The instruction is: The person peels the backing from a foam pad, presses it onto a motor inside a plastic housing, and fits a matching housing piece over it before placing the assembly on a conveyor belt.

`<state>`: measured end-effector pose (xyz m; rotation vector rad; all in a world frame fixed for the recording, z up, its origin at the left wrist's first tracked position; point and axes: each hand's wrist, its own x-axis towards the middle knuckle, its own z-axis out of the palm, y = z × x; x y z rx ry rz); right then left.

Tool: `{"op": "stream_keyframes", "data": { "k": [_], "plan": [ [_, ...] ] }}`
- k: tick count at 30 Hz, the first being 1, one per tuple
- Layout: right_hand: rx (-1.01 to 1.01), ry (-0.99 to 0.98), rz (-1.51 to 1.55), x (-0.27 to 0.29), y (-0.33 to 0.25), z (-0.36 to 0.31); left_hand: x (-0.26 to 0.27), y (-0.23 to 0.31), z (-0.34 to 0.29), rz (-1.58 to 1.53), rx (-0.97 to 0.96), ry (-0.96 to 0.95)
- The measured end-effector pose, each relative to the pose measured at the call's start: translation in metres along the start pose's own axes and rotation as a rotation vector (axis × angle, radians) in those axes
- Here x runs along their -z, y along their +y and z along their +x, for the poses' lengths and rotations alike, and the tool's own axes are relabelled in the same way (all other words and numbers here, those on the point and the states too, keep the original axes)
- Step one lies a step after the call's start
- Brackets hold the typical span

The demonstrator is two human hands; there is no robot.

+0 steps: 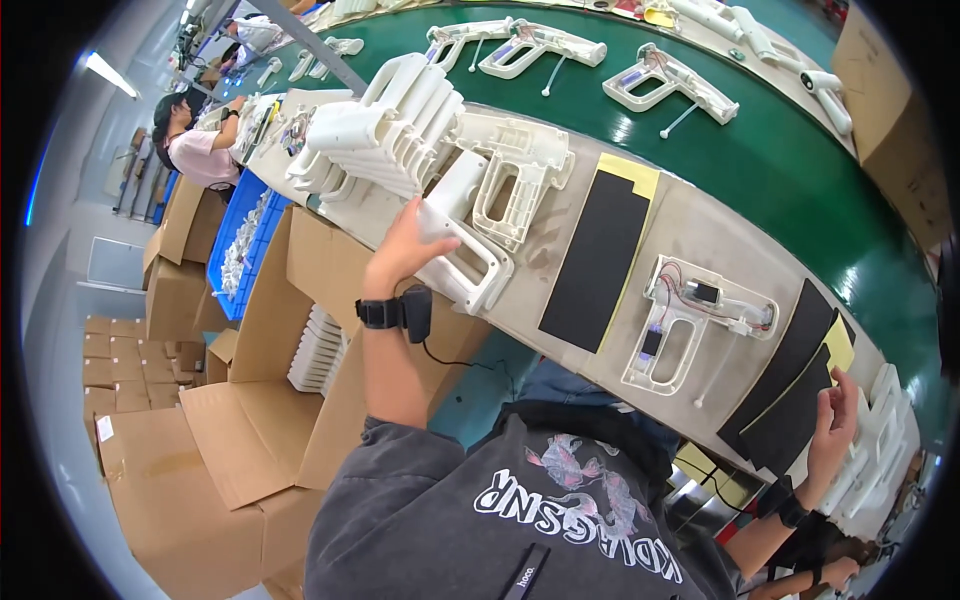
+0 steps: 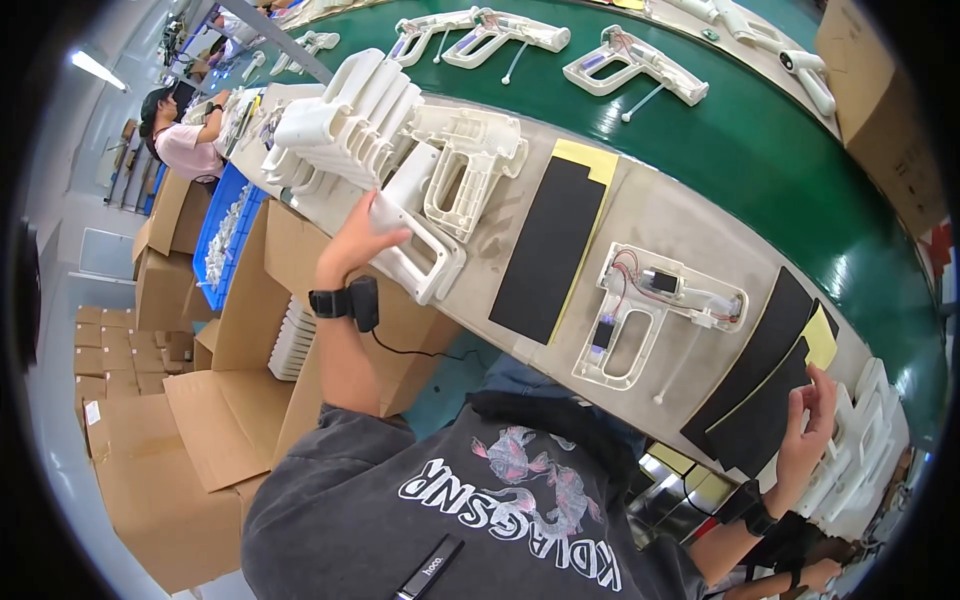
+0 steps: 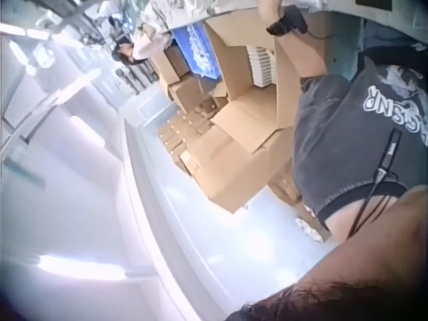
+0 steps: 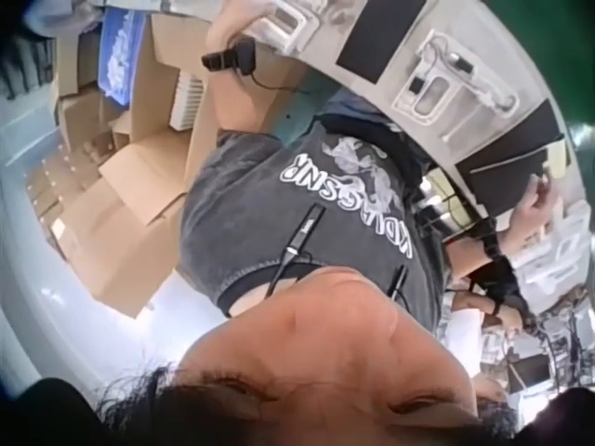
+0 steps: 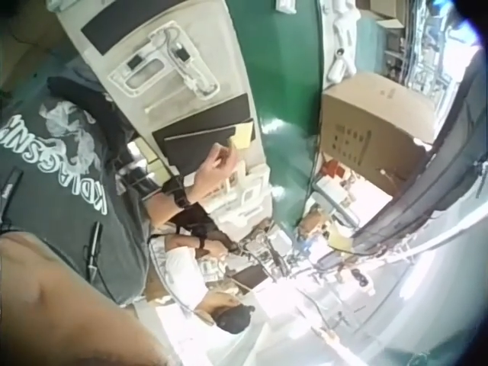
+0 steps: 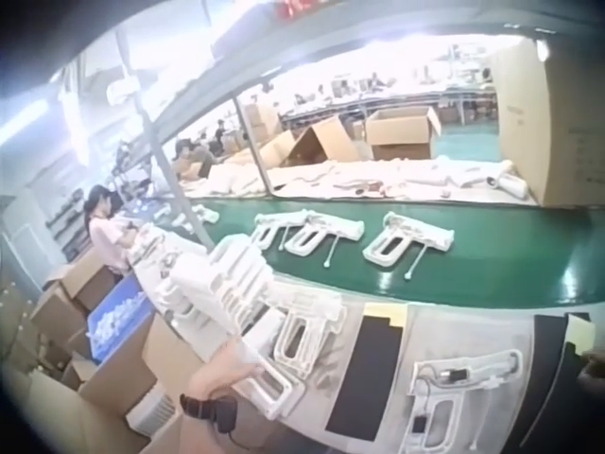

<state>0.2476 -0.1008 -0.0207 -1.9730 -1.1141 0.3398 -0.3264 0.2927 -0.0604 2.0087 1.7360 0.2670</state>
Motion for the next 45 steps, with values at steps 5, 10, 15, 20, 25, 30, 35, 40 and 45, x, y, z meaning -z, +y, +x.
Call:
{"op": "stream_keyframes", "data": {
  "k": [5,10,15,20,25,30,35,40,45],
  "plan": [
    [-0.035,-0.026,0.054,-0.003,0.004,-0.005,0.006,-0.002,-0.019,-0.137,0.019,0.055],
    [-0.024,-0.025,0.084,0.0,-0.013,-0.003,0.024,0.01,-0.035,-0.052,0.095,0.23],
    [-0.054,-0.028,0.096,0.0,-0.05,-0.005,0.085,0.1,-0.124,-0.276,-0.01,0.284],
    [0.331,-0.157,0.06,-0.035,-0.09,0.024,0.021,0.201,-0.104,-0.185,-0.664,-0.187],
    [0.452,-0.239,-0.179,-0.064,-0.095,0.053,-0.076,0.27,-0.069,-0.162,-0.84,-0.352],
    [0.405,-0.331,-0.22,-0.071,-0.056,0.07,-0.102,0.293,-0.066,-0.119,-0.85,-0.371],
    [0.367,-0.357,-0.156,-0.076,-0.044,0.073,-0.112,0.298,-0.068,-0.05,-0.814,-0.381],
    [0.357,-0.355,-0.175,-0.084,-0.026,0.073,-0.126,0.297,-0.068,0.01,-0.823,-0.348],
    [0.336,-0.333,-0.113,-0.09,-0.017,0.072,-0.13,0.298,-0.066,0.011,-0.803,-0.378]
  ]
}}
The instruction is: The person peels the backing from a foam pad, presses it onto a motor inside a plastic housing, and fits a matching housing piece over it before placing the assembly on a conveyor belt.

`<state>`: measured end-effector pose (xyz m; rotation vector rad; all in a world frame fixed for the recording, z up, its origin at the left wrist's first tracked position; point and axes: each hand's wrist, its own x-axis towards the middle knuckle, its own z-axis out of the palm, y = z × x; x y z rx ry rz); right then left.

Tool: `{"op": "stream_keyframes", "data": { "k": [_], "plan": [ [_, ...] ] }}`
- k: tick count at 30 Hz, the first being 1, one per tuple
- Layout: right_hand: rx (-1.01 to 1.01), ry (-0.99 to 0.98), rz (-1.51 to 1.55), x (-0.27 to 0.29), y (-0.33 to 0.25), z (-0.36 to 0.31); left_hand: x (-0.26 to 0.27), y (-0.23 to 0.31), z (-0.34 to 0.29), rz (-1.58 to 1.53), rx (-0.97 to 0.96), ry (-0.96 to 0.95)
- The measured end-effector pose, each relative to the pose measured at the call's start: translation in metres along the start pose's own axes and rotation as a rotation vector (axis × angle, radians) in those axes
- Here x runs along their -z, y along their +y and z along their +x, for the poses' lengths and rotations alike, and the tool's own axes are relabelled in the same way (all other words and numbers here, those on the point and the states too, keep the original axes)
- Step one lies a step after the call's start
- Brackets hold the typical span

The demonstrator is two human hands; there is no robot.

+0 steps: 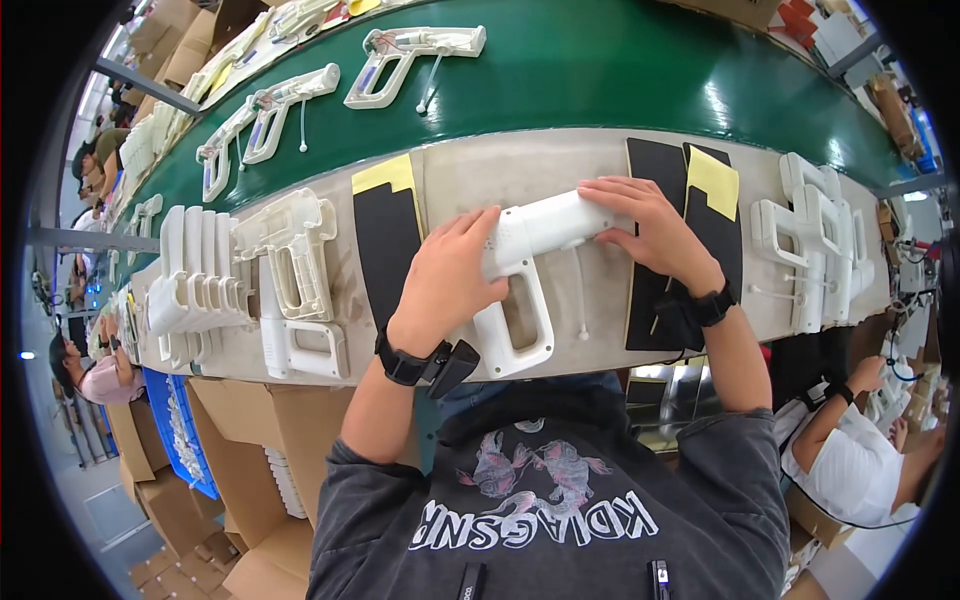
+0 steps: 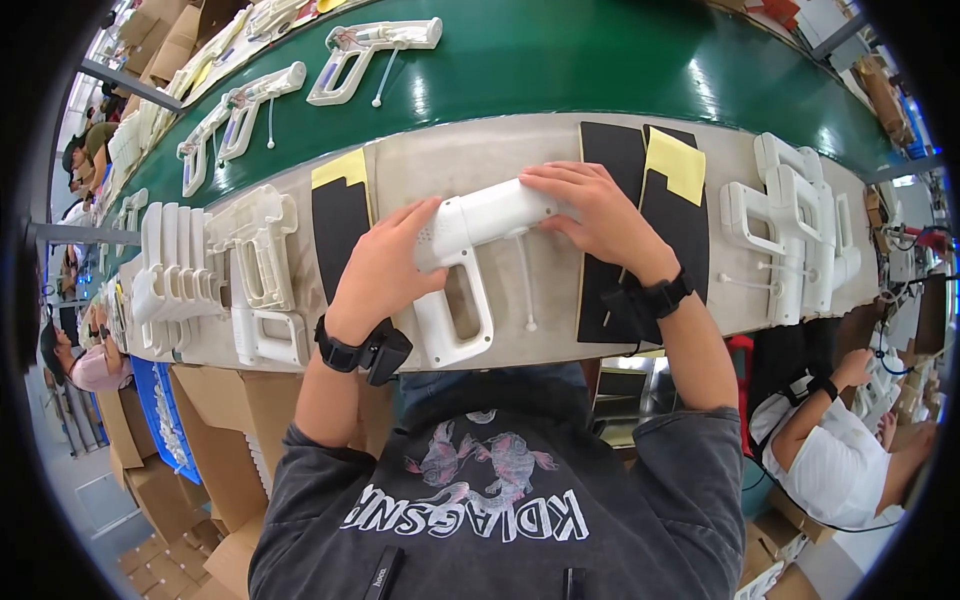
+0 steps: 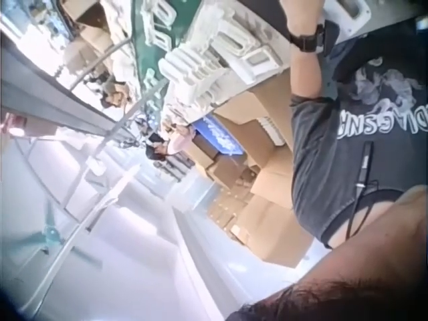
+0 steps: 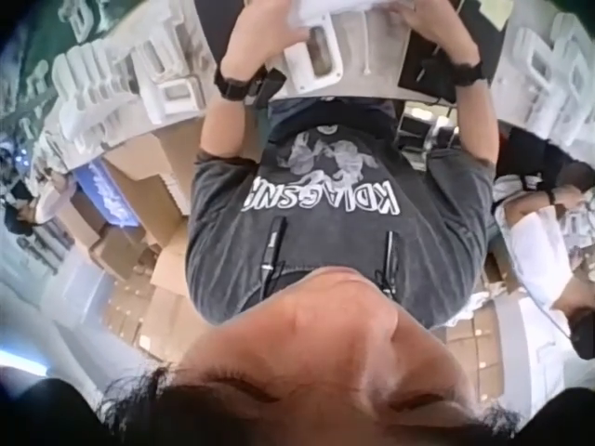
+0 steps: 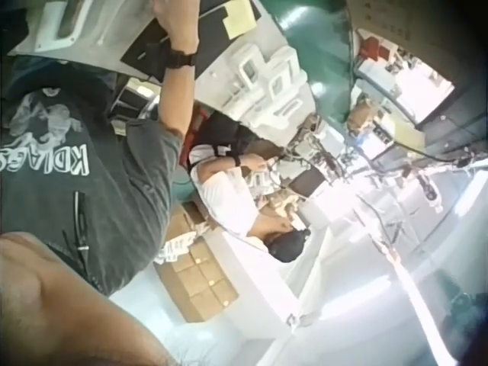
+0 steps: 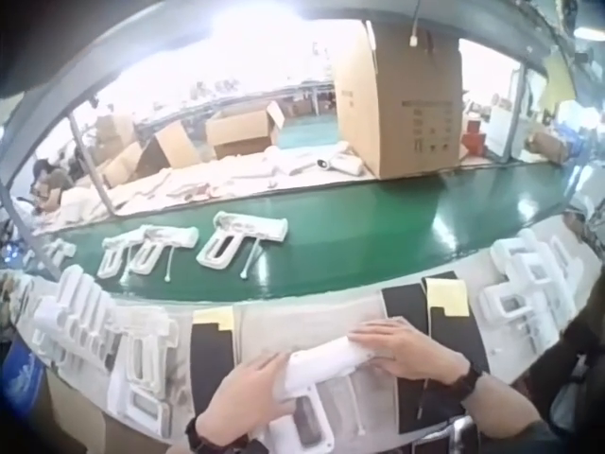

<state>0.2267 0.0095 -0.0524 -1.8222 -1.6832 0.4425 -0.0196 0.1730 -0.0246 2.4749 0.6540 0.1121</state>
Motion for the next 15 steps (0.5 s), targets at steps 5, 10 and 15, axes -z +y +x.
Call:
{"op": "stream_keyframes", "data": {
  "k": [5,10,15],
  "plan": [
    [0.037,0.013,-0.047,-0.001,0.006,0.002,0.0,-0.002,0.001,0.03,-0.014,0.014],
    [0.131,0.005,-0.155,-0.001,0.01,0.002,0.012,0.001,0.008,0.021,0.053,-0.13],
    [0.198,0.012,-0.333,-0.007,0.005,0.003,0.019,-0.006,0.032,0.077,0.013,-0.26]
  ]
}}
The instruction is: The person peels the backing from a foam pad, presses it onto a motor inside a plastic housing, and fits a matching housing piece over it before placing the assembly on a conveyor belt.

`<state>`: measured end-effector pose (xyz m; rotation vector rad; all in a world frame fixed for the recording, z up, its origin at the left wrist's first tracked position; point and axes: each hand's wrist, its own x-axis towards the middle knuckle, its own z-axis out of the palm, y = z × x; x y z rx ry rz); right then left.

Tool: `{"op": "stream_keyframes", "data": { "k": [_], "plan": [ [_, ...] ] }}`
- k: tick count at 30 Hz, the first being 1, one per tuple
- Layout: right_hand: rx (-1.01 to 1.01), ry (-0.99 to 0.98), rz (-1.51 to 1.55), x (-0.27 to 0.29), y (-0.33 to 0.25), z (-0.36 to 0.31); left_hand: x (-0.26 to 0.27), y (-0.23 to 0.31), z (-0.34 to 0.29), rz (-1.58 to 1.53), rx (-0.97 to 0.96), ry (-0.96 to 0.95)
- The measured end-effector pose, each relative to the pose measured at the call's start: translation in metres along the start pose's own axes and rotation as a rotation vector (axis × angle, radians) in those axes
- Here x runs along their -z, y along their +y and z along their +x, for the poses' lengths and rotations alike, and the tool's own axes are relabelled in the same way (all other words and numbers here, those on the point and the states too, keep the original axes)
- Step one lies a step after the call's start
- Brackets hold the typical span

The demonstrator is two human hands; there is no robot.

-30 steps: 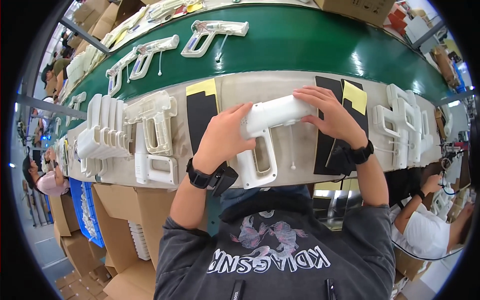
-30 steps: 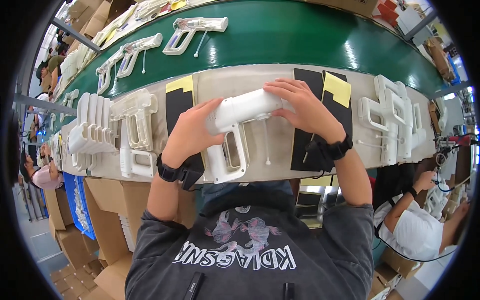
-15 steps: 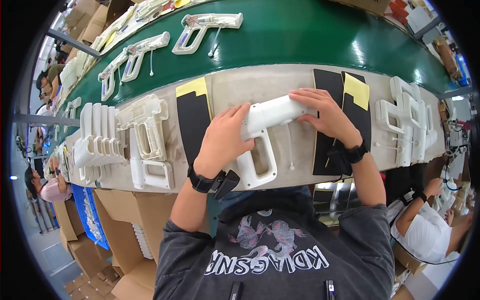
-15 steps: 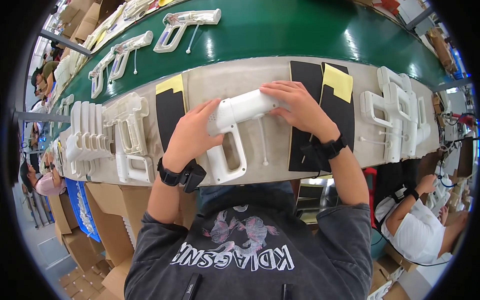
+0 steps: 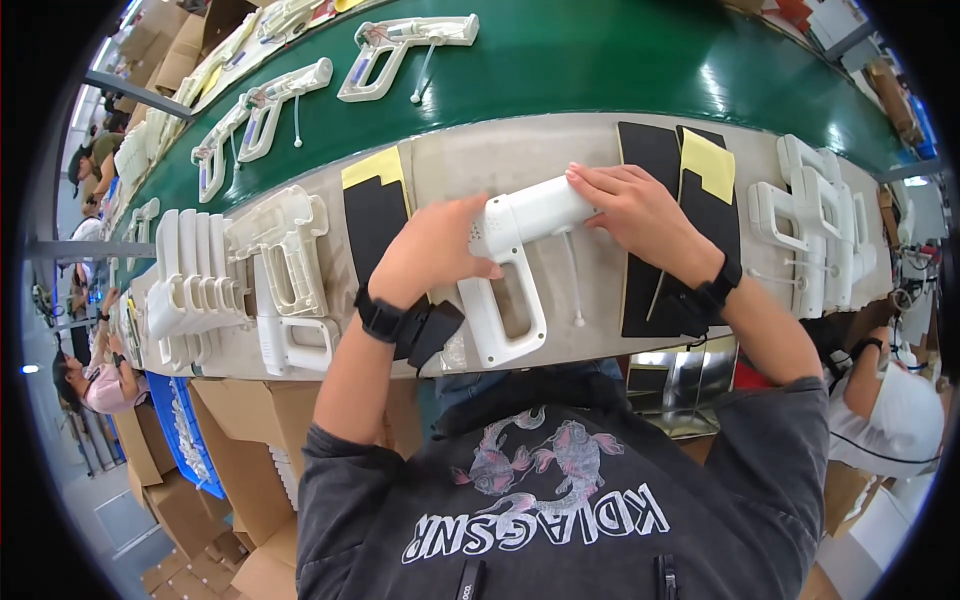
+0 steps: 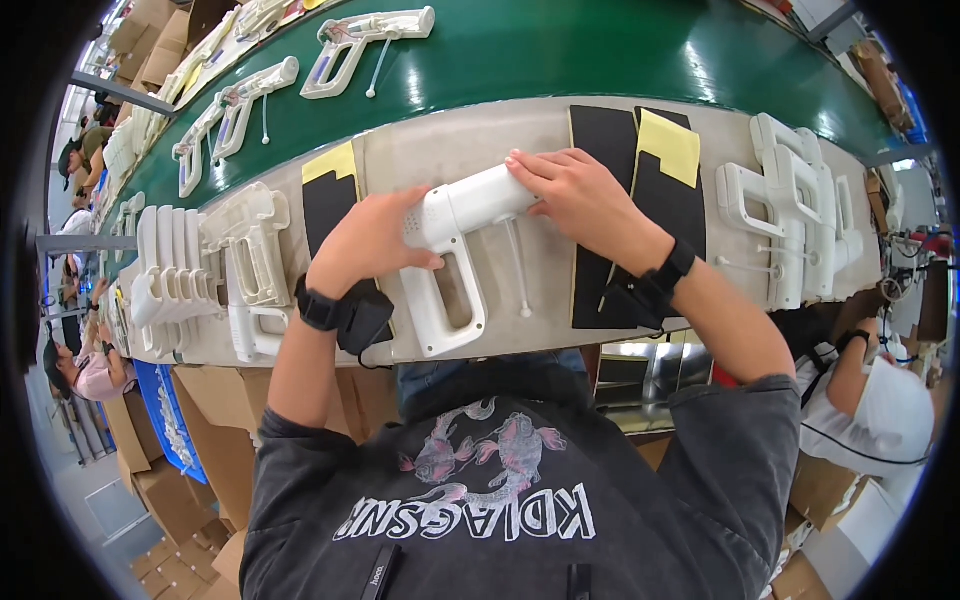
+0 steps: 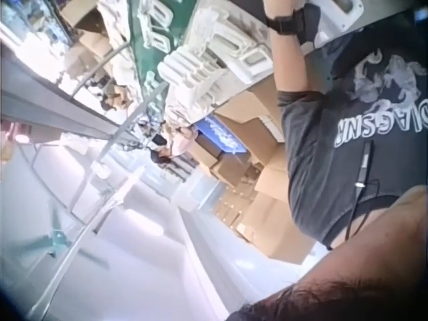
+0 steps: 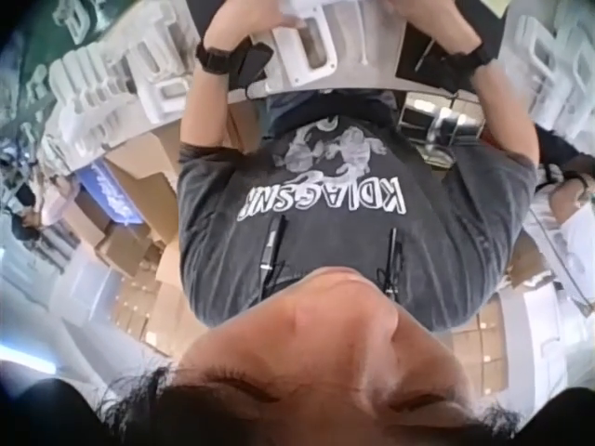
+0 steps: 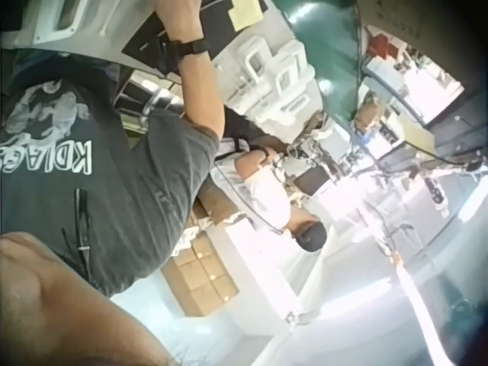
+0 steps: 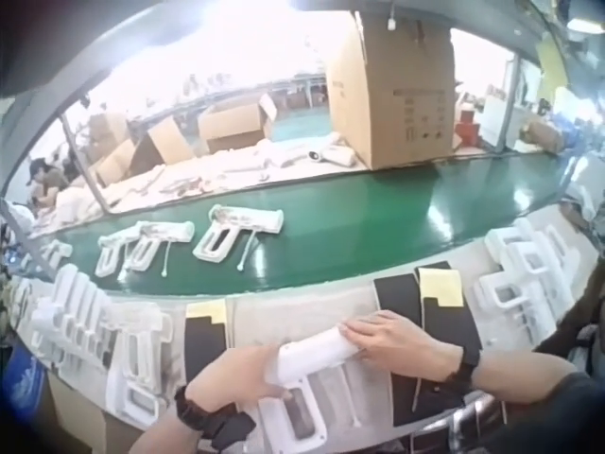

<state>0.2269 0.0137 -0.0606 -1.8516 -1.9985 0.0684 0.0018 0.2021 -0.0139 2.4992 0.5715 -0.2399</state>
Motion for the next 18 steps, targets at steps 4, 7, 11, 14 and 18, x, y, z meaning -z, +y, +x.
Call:
{"op": "stream_keyframes", "data": {
  "k": [4,7,11,14,18],
  "plan": [
    [-0.005,-0.116,-0.018,0.008,0.001,0.012,0.005,-0.004,0.01,-0.054,-0.01,-0.126],
    [-0.008,-0.358,0.04,0.029,0.008,0.041,0.008,-0.008,0.011,-0.124,-0.004,-0.198],
    [-0.151,-0.525,0.347,0.027,0.032,0.052,-0.005,-0.021,0.017,-0.092,-0.099,-0.094],
    [-0.123,-0.545,0.493,0.023,0.038,0.053,-0.006,-0.014,0.005,-0.16,-0.104,-0.097],
    [-0.237,-0.581,0.686,0.048,0.022,0.043,0.003,0.023,-0.044,0.034,-0.101,0.156]
  ]
}}
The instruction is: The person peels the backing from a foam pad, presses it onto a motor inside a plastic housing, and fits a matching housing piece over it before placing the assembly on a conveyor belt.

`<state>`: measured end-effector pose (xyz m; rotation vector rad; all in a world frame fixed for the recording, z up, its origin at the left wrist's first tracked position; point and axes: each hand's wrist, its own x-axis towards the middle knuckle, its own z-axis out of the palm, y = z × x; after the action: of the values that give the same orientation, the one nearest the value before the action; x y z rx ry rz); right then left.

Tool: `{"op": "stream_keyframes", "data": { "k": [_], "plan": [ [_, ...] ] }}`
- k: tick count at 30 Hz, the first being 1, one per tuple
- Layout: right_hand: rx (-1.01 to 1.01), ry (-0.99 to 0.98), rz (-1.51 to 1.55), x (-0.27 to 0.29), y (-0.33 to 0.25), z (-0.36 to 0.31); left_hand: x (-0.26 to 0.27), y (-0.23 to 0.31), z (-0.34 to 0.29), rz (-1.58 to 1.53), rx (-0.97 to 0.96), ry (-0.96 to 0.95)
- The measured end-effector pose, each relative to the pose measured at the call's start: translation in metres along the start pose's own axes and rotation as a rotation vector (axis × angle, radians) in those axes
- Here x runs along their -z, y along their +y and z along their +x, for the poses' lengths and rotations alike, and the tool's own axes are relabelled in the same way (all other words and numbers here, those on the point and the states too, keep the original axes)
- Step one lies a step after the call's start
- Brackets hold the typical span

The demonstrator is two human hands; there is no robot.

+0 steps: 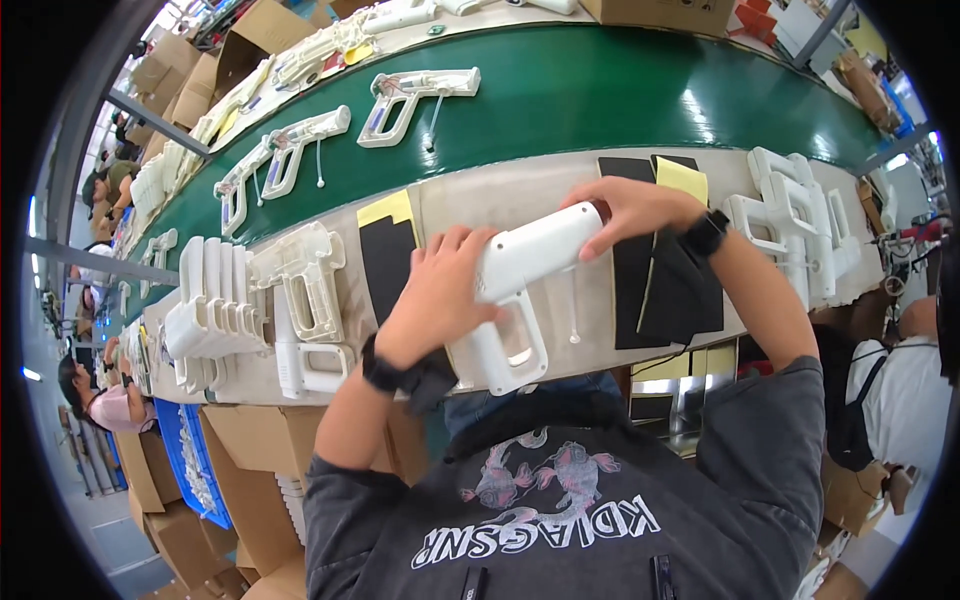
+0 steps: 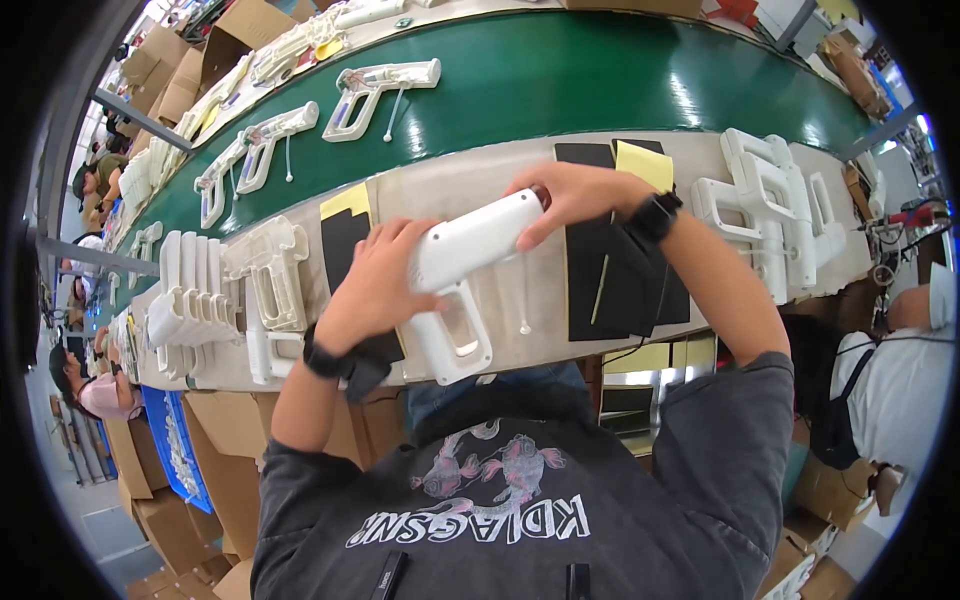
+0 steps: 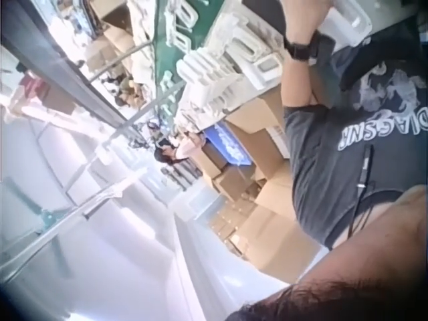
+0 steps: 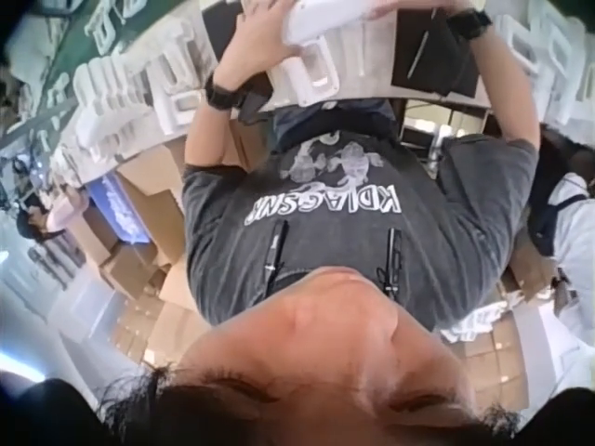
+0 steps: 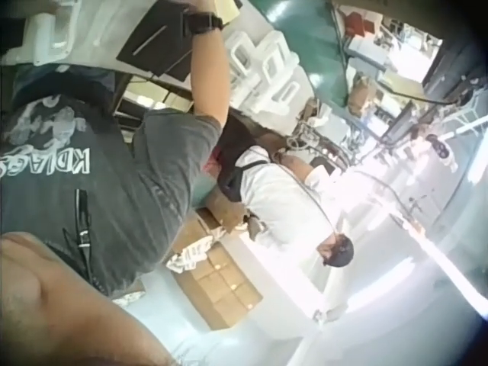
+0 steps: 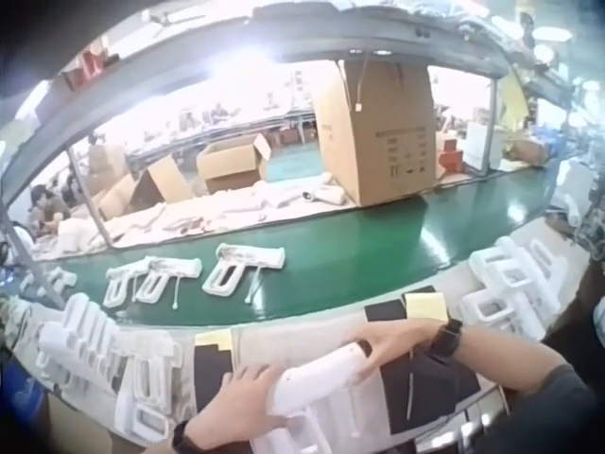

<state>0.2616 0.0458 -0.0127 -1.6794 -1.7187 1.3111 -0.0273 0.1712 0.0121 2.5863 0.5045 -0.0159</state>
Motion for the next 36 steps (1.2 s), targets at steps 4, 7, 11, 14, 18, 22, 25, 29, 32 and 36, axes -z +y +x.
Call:
{"op": "stream_keyframes", "data": {
  "k": [4,7,11,14,18,22,25,29,32,36],
  "plan": [
    [0.146,0.251,0.227,-0.028,-0.039,-0.059,0.017,0.046,-0.03,0.177,-0.158,0.269],
    [0.327,0.424,0.123,-0.044,-0.054,-0.085,0.016,0.062,-0.045,0.2,-0.177,0.28],
    [0.433,0.552,0.031,-0.052,-0.064,-0.113,0.022,0.083,-0.044,0.239,-0.235,0.23],
    [0.49,0.603,-0.027,-0.062,-0.066,-0.121,0.025,0.084,-0.031,-0.095,-0.344,0.12],
    [0.532,0.631,-0.083,-0.064,-0.071,-0.127,0.013,0.102,-0.011,-0.281,-0.437,0.04],
    [0.453,0.646,-0.097,-0.06,-0.072,-0.139,0.015,0.106,0.003,-0.304,-0.501,0.003],
    [0.411,0.697,-0.066,-0.051,-0.061,-0.147,0.02,0.107,0.005,-0.252,-0.491,-0.003],
    [0.106,1.208,0.302,-0.029,-0.009,-0.221,0.037,0.085,0.005,-0.126,-0.426,0.456],
    [0.198,1.737,0.658,0.001,0.033,-0.278,0.033,0.047,-0.002,-0.325,-0.212,0.453],
    [0.101,1.931,0.871,0.033,0.097,-0.36,0.01,0.008,-0.009,-0.51,-0.09,0.353]
  ]
}}
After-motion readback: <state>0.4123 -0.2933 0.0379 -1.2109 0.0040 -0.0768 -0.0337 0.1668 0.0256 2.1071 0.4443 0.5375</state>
